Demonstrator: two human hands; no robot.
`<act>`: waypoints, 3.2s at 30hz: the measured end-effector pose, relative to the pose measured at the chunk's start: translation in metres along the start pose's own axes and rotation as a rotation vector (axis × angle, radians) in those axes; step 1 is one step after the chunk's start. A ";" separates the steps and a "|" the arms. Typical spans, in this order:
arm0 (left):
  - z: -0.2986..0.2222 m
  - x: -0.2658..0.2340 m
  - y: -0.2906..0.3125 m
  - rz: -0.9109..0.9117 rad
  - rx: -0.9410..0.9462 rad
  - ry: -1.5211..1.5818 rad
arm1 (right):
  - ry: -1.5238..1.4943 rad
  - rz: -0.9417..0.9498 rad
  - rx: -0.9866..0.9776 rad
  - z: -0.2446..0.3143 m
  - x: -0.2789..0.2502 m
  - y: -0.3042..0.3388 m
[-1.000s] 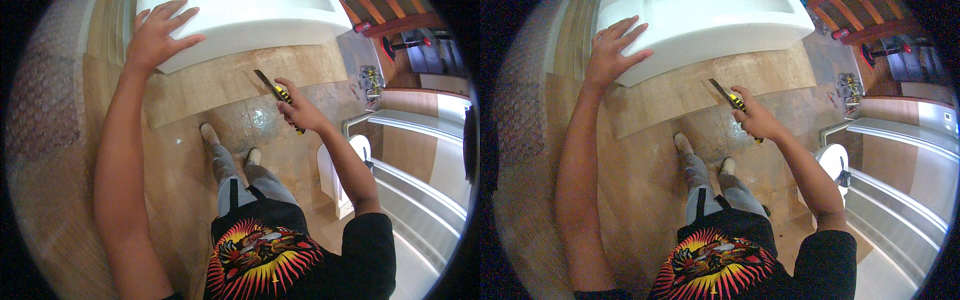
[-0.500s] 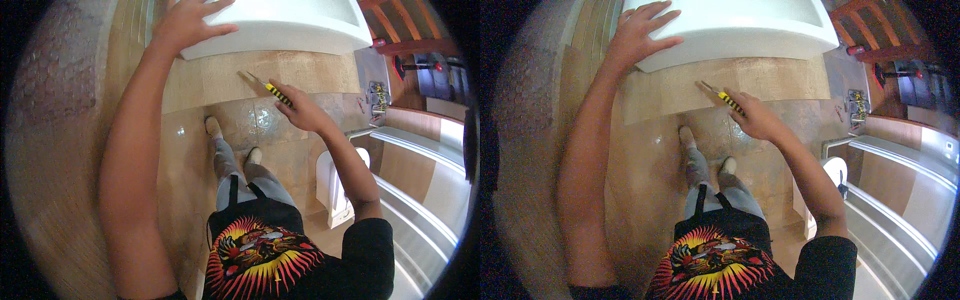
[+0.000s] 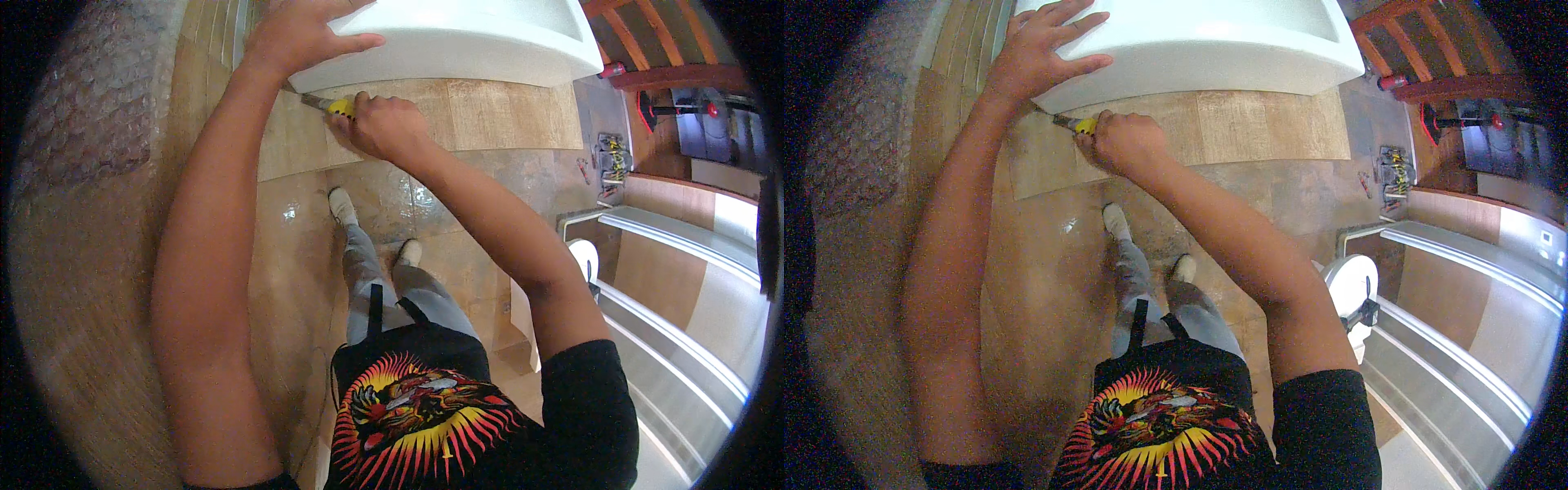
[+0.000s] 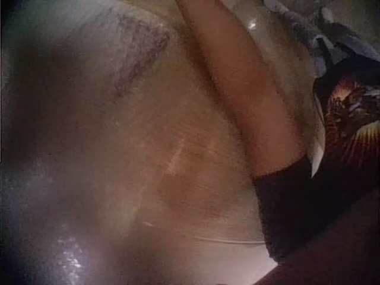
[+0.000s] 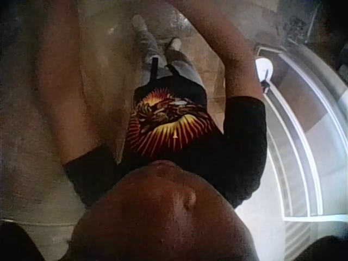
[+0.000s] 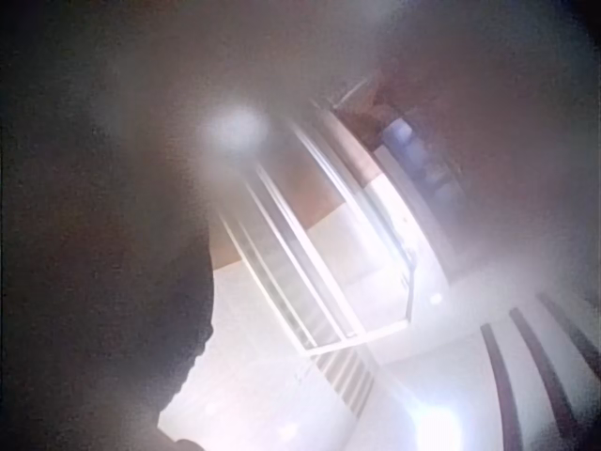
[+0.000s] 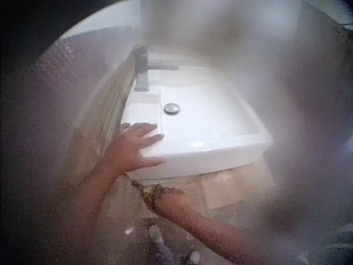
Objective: The person uses a utility knife to cut a piece of cardboard on the floor, using a white sink as a guide. They repeatedly score and trim the cardboard along the sink's edge to achieve a custom fit.
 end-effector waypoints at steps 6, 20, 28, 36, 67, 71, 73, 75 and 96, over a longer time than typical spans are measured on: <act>-0.002 -0.002 -0.003 -0.011 -0.002 -0.013 | 0.062 -0.071 0.048 -0.017 0.003 0.000; 0.009 -0.004 0.003 0.004 0.004 0.023 | 0.198 -0.123 0.121 -0.087 -0.005 0.026; 0.010 0.001 0.001 -0.003 -0.018 0.016 | 0.286 -0.005 0.381 -0.166 -0.025 0.059; 0.008 0.001 -0.005 0.022 -0.021 0.038 | 0.292 0.018 0.430 -0.171 -0.035 0.068; 0.019 0.001 -0.004 0.086 -0.032 0.032 | 0.223 -0.057 0.130 -0.048 -0.013 -0.002; 0.019 -0.004 0.000 0.124 -0.080 0.082 | 0.191 0.057 0.185 -0.051 -0.007 0.000; 0.023 0.000 -0.002 0.090 -0.038 0.066 | 0.182 0.078 0.195 -0.052 -0.010 -0.002; 0.026 0.002 -0.002 0.082 -0.018 0.049 | 0.196 0.100 0.200 -0.052 -0.010 -0.002; 0.030 0.012 0.006 0.107 -0.048 0.000 | 0.326 0.110 0.388 -0.137 -0.011 0.041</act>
Point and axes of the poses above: each hand's wrist, its own y-axis away from the middle knuckle, its own x-axis out of the palm, z = x × y, the point moved 7 cm from there along -y, towards the middle knuckle, and after that the axes turned 5 degrees about y, right-handed, at the moved point
